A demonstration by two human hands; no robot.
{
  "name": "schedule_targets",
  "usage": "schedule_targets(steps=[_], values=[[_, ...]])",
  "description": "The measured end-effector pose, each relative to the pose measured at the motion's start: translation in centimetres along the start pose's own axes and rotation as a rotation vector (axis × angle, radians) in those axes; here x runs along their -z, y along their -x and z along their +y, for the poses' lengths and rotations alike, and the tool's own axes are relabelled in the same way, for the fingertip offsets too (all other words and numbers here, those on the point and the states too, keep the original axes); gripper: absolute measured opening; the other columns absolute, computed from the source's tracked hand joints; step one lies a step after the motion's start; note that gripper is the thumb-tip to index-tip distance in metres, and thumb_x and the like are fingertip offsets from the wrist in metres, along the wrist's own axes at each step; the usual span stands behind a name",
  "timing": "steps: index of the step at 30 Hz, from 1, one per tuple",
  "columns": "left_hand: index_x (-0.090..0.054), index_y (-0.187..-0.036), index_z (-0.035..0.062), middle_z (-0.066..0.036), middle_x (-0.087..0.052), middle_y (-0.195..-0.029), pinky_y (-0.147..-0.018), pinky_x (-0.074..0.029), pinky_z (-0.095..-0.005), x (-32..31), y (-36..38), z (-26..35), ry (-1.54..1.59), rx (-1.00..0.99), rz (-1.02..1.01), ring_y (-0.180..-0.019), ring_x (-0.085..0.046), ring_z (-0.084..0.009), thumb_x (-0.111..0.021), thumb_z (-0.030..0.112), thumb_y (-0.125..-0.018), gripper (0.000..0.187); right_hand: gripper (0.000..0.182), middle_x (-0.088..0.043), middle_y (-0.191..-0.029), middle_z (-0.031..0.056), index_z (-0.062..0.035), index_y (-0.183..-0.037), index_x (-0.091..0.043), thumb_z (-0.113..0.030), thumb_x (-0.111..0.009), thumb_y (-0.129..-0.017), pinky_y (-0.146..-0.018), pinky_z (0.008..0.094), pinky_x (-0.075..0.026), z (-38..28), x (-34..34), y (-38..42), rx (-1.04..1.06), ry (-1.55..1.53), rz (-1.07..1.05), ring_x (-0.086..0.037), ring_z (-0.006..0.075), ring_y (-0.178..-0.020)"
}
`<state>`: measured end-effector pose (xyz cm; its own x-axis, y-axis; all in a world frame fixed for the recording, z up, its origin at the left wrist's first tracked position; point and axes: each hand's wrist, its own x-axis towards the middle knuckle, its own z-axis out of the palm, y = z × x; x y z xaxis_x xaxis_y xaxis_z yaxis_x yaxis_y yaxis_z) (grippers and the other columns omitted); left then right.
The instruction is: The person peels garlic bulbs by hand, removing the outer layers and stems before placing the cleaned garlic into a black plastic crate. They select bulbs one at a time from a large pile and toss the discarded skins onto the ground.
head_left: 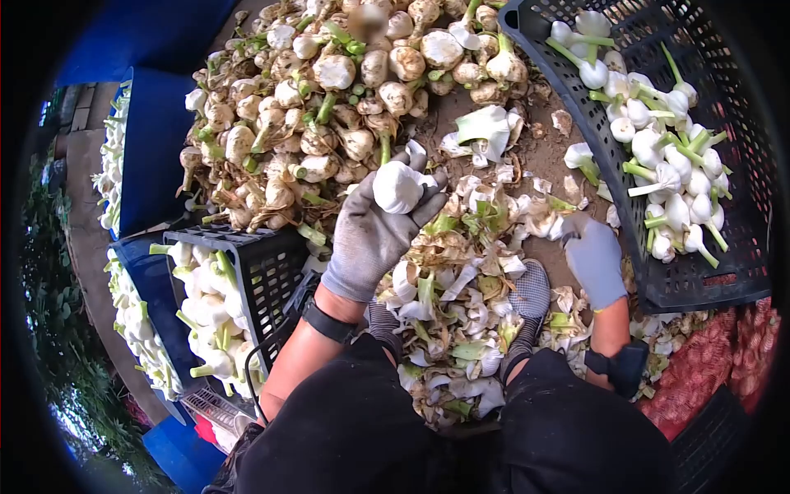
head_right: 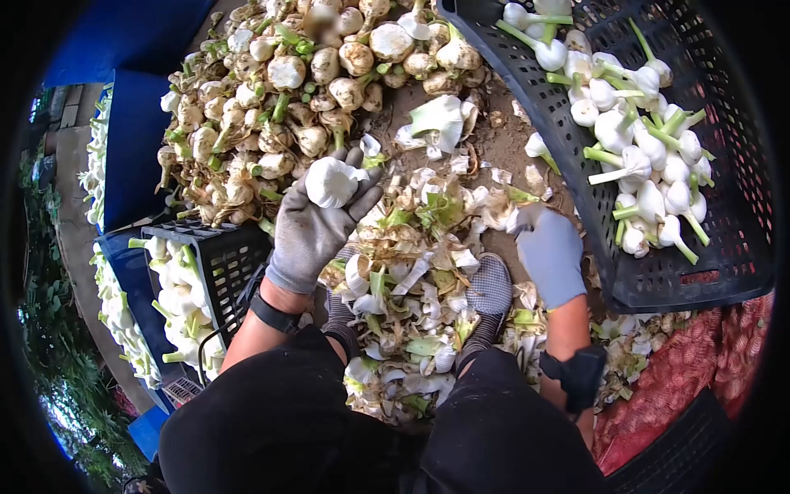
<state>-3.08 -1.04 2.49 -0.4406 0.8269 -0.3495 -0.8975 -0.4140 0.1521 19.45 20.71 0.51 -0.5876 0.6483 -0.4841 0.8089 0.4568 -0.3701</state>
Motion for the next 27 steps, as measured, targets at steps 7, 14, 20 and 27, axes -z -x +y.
schedule_targets(steps=[7,14,20,27], values=[[-0.05,-0.132,0.0,-0.016,-0.055,-0.132,-0.105,-0.043,-0.0383,-1.4,0.0,-2.5,-1.186,-0.001,0.04,-0.12,-0.056,-0.0282,-0.042,0.031,-0.103,0.043,0.065,-0.052,-0.136,0.0152,-0.0068,-0.141,-0.044,-0.008,-0.072,-0.081,-0.094,0.0337,-0.049,-10.9,-1.4,1.6,0.592,-0.972,-0.164,-0.05,0.0243,-0.127],[-0.056,-0.126,-0.0006,-0.012,-0.064,-0.118,-0.086,-0.054,-0.0322,1.8,4.6,5.9,-1.38,-0.278,0.591,-0.104,-0.065,-0.021,-0.06,0.015,-0.094,0.036,0.072,-0.052,-0.133,0.0195,-0.0071,-0.152,-0.022,-0.026,-0.058,-0.092,-0.072,0.0253,-0.058,-7.6,6.2,-0.5,0.458,-1.971,-0.281,-0.062,0.0188,-0.097],[-0.066,-0.112,0.013,-0.011,-0.063,-0.115,-0.088,-0.052,-0.0397,9.0,2.7,4.3,-2.658,-0.209,0.517,-0.1,-0.063,-0.0332,-0.072,0.011,-0.077,0.035,0.044,-0.063,-0.116,0.0155,-0.0014,-0.136,-0.051,-0.007,-0.053,-0.092,-0.072,0.0252,-0.057,-8.6,-0.1,1.5,0.34,-1.311,-0.373,-0.065,0.0139,-0.086],[-0.065,-0.103,-0.0022,-0.006,-0.064,-0.108,-0.079,-0.053,-0.0259,0.1,3.8,0.1,-1.099,0.125,0.033,-0.09,-0.063,-0.011,-0.068,-0.001,-0.087,0.017,0.042,-0.068,-0.096,0.0036,-0.0033,-0.127,-0.06,-0.034,-0.052,-0.1,-0.072,0.0182,-0.05,-8.9,-1.9,1.1,-0.011,-1.141,-0.726,-0.062,0.0079,-0.081]])
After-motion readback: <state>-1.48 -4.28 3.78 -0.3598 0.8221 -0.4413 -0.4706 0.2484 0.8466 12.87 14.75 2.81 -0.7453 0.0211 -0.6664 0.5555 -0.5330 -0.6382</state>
